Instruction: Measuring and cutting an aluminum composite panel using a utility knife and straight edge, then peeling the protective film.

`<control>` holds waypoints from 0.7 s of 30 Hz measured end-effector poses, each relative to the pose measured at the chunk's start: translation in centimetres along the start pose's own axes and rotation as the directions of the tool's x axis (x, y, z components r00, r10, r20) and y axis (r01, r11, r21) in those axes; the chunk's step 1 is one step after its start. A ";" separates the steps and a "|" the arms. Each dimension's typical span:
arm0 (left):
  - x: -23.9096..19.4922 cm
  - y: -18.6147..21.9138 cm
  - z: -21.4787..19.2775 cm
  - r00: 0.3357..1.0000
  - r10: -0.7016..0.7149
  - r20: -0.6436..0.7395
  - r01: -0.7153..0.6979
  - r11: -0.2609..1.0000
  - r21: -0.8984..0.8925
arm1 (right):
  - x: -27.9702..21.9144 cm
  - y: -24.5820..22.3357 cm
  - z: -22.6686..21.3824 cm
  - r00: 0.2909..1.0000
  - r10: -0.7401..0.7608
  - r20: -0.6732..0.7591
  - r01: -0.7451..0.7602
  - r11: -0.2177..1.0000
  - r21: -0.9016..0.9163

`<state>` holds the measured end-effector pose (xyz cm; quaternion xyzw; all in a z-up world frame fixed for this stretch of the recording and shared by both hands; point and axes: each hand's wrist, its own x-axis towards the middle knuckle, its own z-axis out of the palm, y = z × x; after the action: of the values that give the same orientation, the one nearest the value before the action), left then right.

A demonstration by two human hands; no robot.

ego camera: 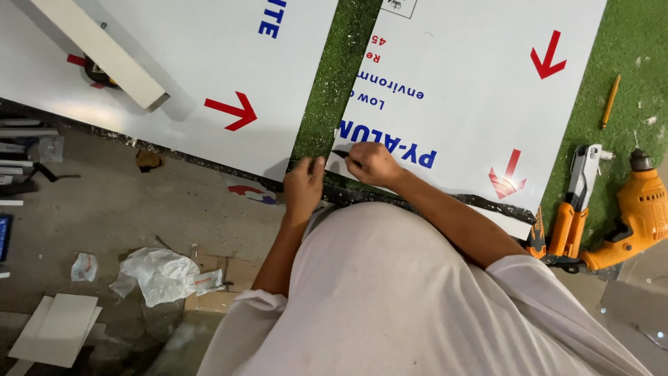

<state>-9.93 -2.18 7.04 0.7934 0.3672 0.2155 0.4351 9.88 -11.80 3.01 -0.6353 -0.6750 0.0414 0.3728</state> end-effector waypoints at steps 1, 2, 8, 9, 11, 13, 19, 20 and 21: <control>0.2 -0.5 0.9 1.000 -0.015 0.018 0.015 1.000 -0.022 | 0.1 -0.3 -0.4 1.000 -0.017 0.011 0.016 0.999 0.030; 0.8 0.3 0.9 1.000 -0.010 0.019 0.011 1.000 -0.024 | 0.7 -1.4 -1.7 1.000 -0.016 0.009 0.016 1.000 0.025; 4.8 2.3 2.4 0.909 -0.231 0.347 0.112 0.937 0.331 | -2.6 -3.4 -9.1 0.995 0.078 0.059 -0.070 0.989 -0.131; 5.2 0.9 3.4 0.907 -0.260 0.331 0.100 0.898 0.429 | -4.6 -2.9 -10.2 0.975 0.216 -0.043 -0.220 0.960 -0.172; 5.2 -0.3 5.0 0.900 -0.247 0.360 0.029 0.857 0.514 | -8.4 -2.6 -14.0 0.907 0.377 -0.188 -0.413 0.884 -0.221; 3.5 -0.2 4.9 0.981 0.129 0.148 -0.187 0.846 0.499 | -12.1 -3.9 -18.6 0.564 0.733 -0.380 -0.823 0.539 -0.181; 3.4 1.8 4.4 0.964 0.203 0.173 -0.255 0.887 0.385 | -26.9 -4.5 -22.4 -0.366 0.795 -0.484 -0.917 -0.397 0.040; 3.6 2.2 5.0 0.961 0.208 0.182 -0.264 0.884 0.385 | -27.9 -3.7 -22.4 -0.375 0.791 -0.484 -0.914 -0.404 0.048; 3.4 2.5 5.2 0.960 0.238 0.146 -0.276 0.893 0.355 | -28.7 -3.0 -22.1 -0.386 0.785 -0.484 -0.914 -0.396 0.088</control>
<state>-3.35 -3.18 6.48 0.9125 0.2711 0.1583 0.2621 17.26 -47.13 7.49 -0.9577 0.2221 0.0893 0.1594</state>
